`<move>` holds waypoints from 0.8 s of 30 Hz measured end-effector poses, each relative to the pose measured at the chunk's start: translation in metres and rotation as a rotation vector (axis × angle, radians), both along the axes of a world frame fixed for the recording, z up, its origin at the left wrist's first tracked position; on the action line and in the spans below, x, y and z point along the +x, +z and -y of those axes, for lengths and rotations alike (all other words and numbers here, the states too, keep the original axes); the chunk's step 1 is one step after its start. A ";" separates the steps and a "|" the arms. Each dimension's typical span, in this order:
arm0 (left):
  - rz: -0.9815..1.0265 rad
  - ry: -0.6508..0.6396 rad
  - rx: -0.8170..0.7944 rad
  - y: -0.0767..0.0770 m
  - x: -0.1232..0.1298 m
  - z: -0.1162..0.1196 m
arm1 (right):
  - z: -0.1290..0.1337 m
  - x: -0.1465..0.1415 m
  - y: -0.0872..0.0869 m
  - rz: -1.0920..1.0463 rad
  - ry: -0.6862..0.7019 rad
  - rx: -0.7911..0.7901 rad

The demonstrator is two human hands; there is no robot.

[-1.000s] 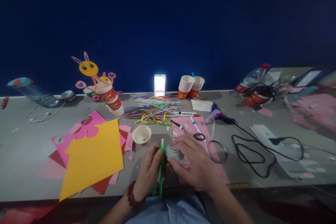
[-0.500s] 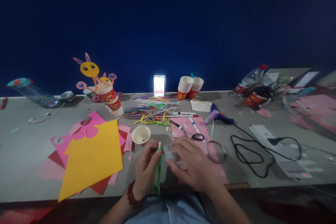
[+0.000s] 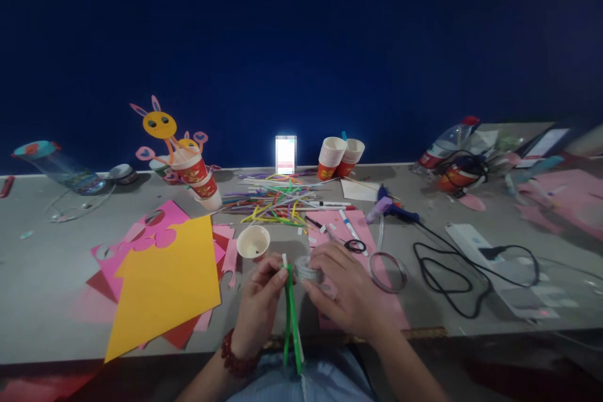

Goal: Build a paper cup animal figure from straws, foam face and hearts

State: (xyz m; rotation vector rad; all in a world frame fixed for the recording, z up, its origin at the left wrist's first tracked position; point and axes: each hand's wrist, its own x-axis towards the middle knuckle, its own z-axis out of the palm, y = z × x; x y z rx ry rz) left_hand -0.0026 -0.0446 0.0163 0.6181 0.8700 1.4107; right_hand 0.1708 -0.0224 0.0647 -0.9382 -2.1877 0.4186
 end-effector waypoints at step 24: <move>-0.643 -0.001 0.263 0.003 -0.004 0.011 | 0.004 -0.017 -0.010 -0.316 -0.029 -0.160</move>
